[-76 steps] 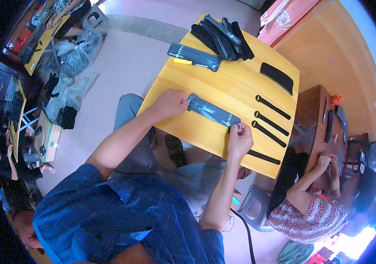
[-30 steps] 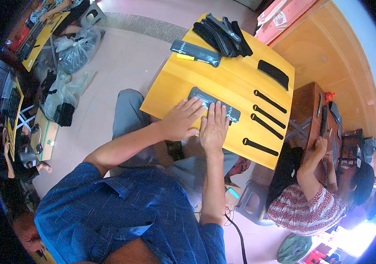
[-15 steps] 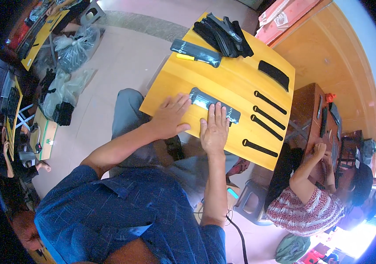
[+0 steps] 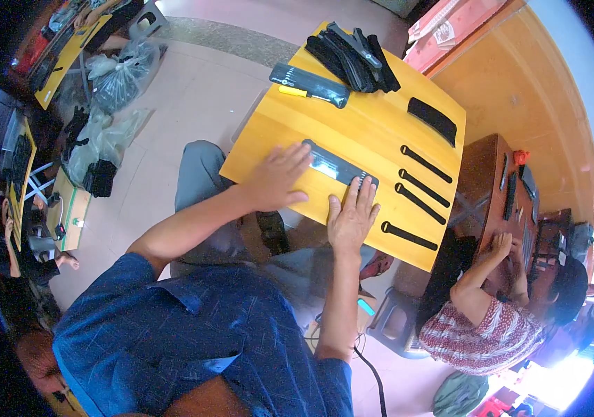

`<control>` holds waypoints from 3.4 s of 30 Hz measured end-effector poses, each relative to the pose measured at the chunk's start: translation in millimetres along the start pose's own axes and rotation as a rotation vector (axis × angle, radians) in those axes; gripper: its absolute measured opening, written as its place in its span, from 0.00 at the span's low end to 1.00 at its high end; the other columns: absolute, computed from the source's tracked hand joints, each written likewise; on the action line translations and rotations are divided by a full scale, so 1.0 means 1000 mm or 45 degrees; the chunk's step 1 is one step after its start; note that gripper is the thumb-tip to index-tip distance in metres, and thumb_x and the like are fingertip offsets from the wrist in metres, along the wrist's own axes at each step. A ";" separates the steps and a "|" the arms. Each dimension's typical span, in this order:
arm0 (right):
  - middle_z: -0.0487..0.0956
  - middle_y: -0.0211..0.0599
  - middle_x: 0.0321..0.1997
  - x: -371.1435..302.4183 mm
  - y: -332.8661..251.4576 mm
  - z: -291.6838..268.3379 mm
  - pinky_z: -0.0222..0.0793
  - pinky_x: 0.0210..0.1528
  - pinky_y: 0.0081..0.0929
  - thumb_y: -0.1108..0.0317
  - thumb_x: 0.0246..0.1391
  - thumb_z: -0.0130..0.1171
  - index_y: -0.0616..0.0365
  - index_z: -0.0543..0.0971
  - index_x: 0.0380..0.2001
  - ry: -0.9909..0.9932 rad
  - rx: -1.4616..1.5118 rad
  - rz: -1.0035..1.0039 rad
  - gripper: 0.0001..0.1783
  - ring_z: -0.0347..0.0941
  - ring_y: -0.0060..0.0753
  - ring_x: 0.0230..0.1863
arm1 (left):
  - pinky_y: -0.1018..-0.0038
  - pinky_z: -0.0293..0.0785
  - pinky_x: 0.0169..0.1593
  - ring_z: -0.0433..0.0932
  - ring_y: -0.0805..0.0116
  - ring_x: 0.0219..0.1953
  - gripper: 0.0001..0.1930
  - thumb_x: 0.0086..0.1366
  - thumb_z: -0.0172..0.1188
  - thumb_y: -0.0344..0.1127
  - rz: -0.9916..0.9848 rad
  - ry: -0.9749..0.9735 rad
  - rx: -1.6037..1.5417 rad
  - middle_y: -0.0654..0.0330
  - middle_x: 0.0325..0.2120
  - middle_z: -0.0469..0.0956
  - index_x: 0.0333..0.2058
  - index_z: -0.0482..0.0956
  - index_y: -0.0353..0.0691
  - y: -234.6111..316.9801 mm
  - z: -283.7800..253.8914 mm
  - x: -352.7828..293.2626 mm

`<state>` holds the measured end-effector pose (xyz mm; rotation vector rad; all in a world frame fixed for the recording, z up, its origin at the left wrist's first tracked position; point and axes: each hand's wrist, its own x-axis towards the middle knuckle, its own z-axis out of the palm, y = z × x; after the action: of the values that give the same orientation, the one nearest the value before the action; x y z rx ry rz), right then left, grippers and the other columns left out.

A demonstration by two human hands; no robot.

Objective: Assembling and folding elastic straps at a workshop table.

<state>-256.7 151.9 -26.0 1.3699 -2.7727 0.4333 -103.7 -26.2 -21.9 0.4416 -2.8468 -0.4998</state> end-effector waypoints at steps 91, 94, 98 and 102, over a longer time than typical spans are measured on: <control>0.52 0.54 0.80 -0.027 0.023 -0.027 0.37 0.77 0.63 0.48 0.66 0.55 0.64 0.54 0.74 0.060 0.179 0.127 0.44 0.43 0.56 0.81 | 0.46 0.53 0.73 0.52 0.42 0.75 0.39 0.62 0.66 0.43 -0.004 0.003 -0.102 0.47 0.73 0.54 0.69 0.62 0.37 0.017 -0.012 -0.015; 0.53 0.54 0.79 -0.032 0.033 -0.049 0.39 0.77 0.63 0.52 0.65 0.58 0.63 0.57 0.74 0.219 0.163 0.121 0.42 0.45 0.58 0.81 | 0.47 0.56 0.72 0.56 0.40 0.72 0.38 0.61 0.66 0.41 0.175 0.163 -0.166 0.45 0.71 0.57 0.68 0.64 0.36 0.018 -0.019 -0.029; 0.59 0.55 0.77 -0.041 0.066 -0.054 0.45 0.76 0.62 0.54 0.64 0.59 0.61 0.61 0.71 0.313 0.040 0.294 0.39 0.50 0.60 0.78 | 0.48 0.59 0.70 0.64 0.39 0.67 0.33 0.62 0.64 0.38 0.238 0.213 -0.266 0.44 0.66 0.64 0.65 0.67 0.36 0.039 -0.033 -0.062; 0.61 0.55 0.75 -0.052 0.080 -0.047 0.46 0.75 0.62 0.52 0.63 0.60 0.62 0.63 0.70 0.156 0.082 0.318 0.39 0.51 0.60 0.78 | 0.49 0.60 0.70 0.65 0.42 0.67 0.30 0.63 0.63 0.38 0.248 0.101 -0.386 0.45 0.64 0.67 0.62 0.70 0.35 0.049 -0.019 -0.092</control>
<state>-291.7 250.4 -7.0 0.9710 -2.8584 0.5962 -25.6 41.9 -1.6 0.1246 -2.6393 -0.8361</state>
